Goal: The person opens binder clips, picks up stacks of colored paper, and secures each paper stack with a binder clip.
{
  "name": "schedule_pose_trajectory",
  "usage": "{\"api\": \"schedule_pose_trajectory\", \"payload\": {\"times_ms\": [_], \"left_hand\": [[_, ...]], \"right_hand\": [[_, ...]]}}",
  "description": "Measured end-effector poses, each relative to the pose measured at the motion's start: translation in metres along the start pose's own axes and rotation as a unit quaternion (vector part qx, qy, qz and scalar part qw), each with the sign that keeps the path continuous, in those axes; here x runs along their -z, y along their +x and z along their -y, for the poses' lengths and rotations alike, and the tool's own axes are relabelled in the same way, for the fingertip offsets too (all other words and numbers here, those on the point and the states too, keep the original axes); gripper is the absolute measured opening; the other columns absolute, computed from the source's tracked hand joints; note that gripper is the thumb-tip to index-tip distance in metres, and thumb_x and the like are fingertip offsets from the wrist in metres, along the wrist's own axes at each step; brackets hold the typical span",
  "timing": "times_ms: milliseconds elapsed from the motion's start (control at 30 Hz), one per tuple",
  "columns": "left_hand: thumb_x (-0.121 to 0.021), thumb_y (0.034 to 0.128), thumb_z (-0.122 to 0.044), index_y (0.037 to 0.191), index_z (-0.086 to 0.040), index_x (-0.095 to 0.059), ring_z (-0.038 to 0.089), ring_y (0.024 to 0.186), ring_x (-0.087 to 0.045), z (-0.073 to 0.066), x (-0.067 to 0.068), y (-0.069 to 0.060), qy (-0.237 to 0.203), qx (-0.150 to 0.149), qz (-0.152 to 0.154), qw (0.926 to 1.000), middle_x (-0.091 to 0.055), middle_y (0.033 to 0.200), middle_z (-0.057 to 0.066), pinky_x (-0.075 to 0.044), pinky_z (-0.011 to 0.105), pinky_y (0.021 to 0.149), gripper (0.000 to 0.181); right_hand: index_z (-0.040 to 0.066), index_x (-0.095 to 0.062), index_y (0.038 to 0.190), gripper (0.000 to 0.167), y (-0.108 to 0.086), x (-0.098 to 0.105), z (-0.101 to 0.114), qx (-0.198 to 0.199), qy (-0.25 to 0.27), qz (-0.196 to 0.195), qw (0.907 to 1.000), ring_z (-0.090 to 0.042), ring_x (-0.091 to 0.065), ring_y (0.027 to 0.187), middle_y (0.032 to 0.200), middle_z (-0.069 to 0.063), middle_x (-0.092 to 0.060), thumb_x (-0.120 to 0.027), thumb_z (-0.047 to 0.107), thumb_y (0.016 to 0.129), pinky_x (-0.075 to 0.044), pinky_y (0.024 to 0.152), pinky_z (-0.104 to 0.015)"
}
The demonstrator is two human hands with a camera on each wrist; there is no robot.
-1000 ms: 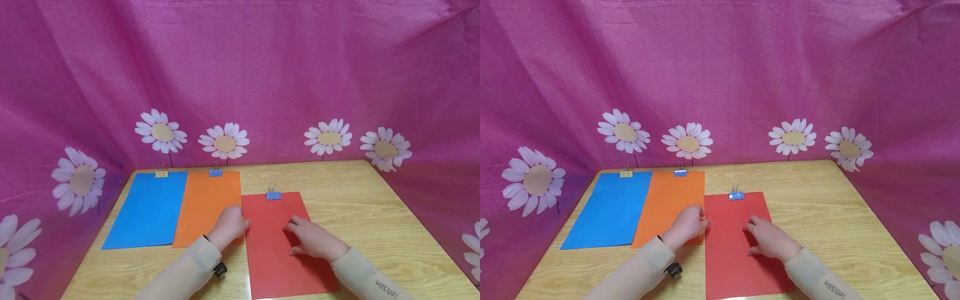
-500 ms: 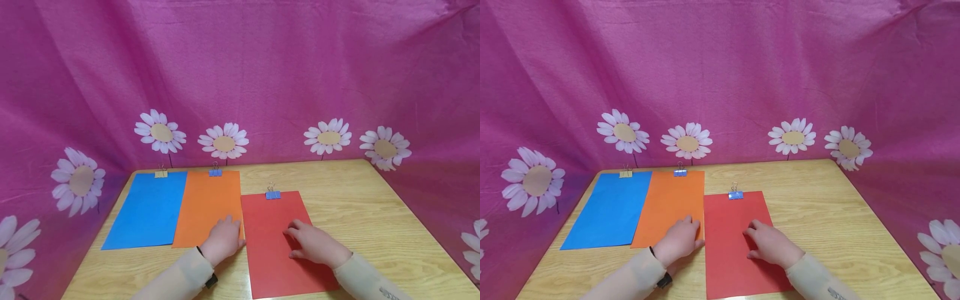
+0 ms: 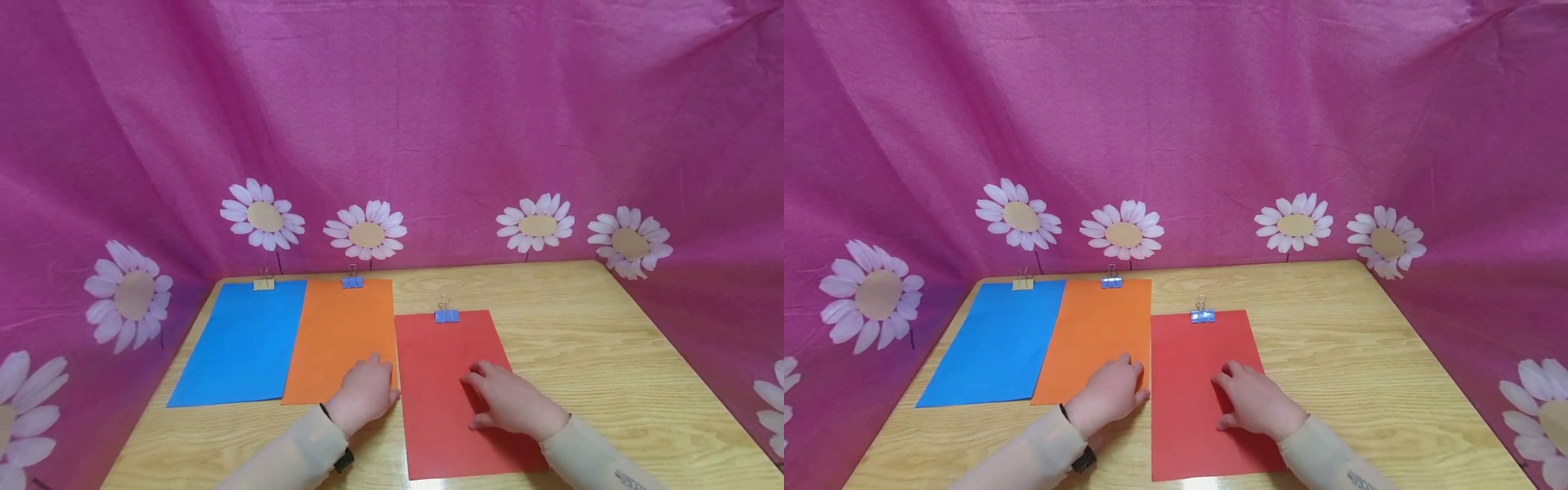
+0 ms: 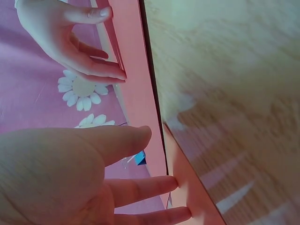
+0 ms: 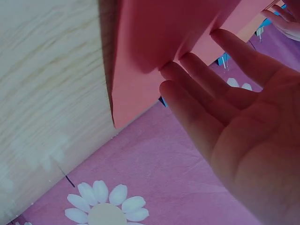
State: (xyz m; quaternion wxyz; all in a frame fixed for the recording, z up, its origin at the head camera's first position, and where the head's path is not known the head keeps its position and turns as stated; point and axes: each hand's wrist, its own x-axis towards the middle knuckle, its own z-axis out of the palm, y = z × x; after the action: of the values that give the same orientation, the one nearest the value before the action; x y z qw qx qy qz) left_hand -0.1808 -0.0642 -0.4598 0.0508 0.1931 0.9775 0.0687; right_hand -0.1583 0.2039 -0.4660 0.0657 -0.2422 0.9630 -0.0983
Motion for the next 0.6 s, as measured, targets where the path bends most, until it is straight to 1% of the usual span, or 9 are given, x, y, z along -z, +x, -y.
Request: {"api": "schedule_pose_trajectory", "payload": {"times_ms": [100, 200, 267, 433, 500, 600], "left_hand": [[-0.077, 0.0923, -0.032, 0.111, -0.001, -0.068, 0.028, 0.078, -0.059, -0.001, 0.0, -0.001, 0.011, -0.005, -0.01, 0.9999, -0.06, 0.097, 0.014, -0.056, 0.04, 0.069, 0.037], [-0.076, 0.0928, -0.03, 0.108, -0.001, -0.068, 0.028, 0.075, -0.059, -0.002, 0.0, -0.001, 0.033, -0.01, -0.021, 0.9992, -0.06, 0.096, 0.013, -0.056, 0.038, 0.067, 0.034], [-0.076, 0.0933, -0.029, 0.108, -0.001, -0.069, 0.027, 0.075, -0.059, -0.002, 0.0, -0.002, 0.039, -0.012, -0.026, 0.9988, -0.06, 0.095, 0.013, -0.056, 0.037, 0.067, 0.033], [-0.075, 0.094, -0.028, 0.108, -0.001, -0.069, 0.024, 0.075, -0.057, -0.002, -0.001, -0.002, 0.035, -0.01, -0.028, 0.9989, -0.06, 0.093, 0.012, -0.055, 0.036, 0.07, 0.031], [-0.075, 0.0941, -0.027, 0.107, -0.001, -0.069, 0.024, 0.075, -0.056, -0.001, -0.002, -0.002, 0.036, -0.01, -0.028, 0.9989, -0.059, 0.091, 0.011, -0.054, 0.036, 0.07, 0.03], [-0.075, 0.0937, -0.025, 0.106, -0.001, -0.069, 0.023, 0.073, -0.055, 0.0, -0.005, -0.002, 0.036, -0.014, -0.038, 0.9986, -0.058, 0.089, 0.011, -0.054, 0.035, 0.068, 0.027]], "right_hand": [[0.002, -0.065, 0.131, 0.073, 0.002, 0.0, -0.002, -0.007, 0.011, 0.002, 0.9999, -0.035, -0.06, 0.116, 0.129, -0.018, -0.059, -0.093, 0.037, 0.074, -0.055, 0.098, -0.05], [0.001, -0.065, 0.132, 0.073, 0.005, 0.0, -0.004, -0.005, 0.018, 0.0, 0.9998, -0.037, -0.06, 0.119, 0.131, -0.02, -0.058, -0.093, 0.036, 0.075, -0.054, 0.1, -0.05], [0.001, -0.064, 0.132, 0.073, 0.007, 0.0, -0.006, -0.004, 0.023, -0.003, 0.9997, -0.039, -0.059, 0.12, 0.132, -0.021, -0.058, -0.093, 0.036, 0.075, -0.053, 0.101, -0.051], [0.001, -0.064, 0.132, 0.072, 0.013, -0.002, -0.01, -0.005, 0.032, -0.008, 0.9995, -0.039, -0.058, 0.12, 0.133, -0.021, -0.057, -0.092, 0.035, 0.076, -0.053, 0.101, -0.051], [0.001, -0.064, 0.133, 0.072, 0.016, -0.002, -0.011, -0.009, 0.036, -0.006, 0.9993, -0.039, -0.058, 0.121, 0.133, -0.021, -0.057, -0.092, 0.035, 0.076, -0.053, 0.102, -0.051], [0.002, -0.064, 0.134, 0.072, 0.021, -0.001, -0.013, -0.015, 0.042, -0.002, 0.999, -0.039, -0.057, 0.123, 0.135, -0.021, -0.057, -0.092, 0.035, 0.076, -0.053, 0.102, -0.051]]}}
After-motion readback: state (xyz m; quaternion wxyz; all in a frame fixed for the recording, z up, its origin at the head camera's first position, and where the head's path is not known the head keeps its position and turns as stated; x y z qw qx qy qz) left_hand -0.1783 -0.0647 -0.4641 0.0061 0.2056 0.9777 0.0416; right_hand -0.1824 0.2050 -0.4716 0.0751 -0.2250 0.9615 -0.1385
